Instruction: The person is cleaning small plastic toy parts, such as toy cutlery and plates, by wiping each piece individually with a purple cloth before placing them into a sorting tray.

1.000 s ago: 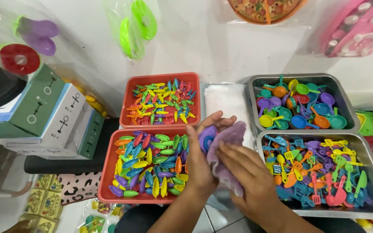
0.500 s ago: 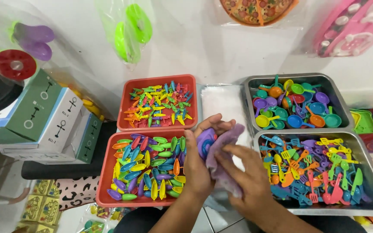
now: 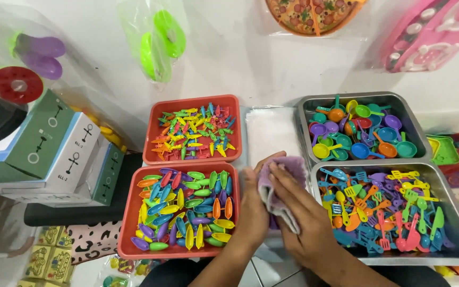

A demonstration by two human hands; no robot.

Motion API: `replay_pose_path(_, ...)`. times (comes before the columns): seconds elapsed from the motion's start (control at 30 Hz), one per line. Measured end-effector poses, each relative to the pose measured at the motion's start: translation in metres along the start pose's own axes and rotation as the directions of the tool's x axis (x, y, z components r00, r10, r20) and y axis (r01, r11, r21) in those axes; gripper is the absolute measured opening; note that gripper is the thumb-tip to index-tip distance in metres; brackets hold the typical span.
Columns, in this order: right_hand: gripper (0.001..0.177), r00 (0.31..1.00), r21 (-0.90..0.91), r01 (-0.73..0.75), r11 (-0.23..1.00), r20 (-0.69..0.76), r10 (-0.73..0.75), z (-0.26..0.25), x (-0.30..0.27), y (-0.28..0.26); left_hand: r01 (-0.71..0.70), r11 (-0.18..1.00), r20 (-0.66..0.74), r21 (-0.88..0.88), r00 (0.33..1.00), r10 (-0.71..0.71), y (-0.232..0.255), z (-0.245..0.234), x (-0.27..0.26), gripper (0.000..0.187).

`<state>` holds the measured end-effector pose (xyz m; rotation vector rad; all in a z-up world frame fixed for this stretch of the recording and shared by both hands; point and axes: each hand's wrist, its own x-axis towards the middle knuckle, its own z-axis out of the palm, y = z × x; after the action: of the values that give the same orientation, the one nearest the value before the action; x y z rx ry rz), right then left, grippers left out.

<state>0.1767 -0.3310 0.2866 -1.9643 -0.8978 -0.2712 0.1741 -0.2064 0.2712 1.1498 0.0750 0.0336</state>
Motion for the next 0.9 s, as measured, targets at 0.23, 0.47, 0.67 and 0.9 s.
replay_pose_path(0.23, 0.059, 0.997, 0.102, 0.034, 0.994, 0.062, -0.041, -0.007, -0.004, 0.007, 0.208, 0.922, -0.204, 0.326, 0.968, -0.146, -0.016, -0.008, -0.006, 0.082)
replay_pose_path(0.47, 0.041, 1.000, 0.135, -0.007, 0.991, 0.016, 0.005, -0.009, -0.001, 0.006, -0.105, 0.928, -0.034, 0.359, 0.992, 0.125, 0.008, 0.005, -0.012, 0.065)
replay_pose_path(0.67, 0.054, 0.987, 0.122, 0.087, 0.989, 0.122, -0.102, -0.008, -0.013, 0.004, 0.012, 0.980, -0.069, 0.197, 0.998, 0.002, 0.033, 0.000, -0.010, 0.088)
replay_pose_path(0.9, 0.073, 0.961, 0.173, 0.084, 0.981, 0.246, -0.125, -0.012, -0.005, -0.005, 0.053, 0.998, -0.035, -0.015, 0.998, -0.053, 0.038, 0.005, -0.007, 0.100)
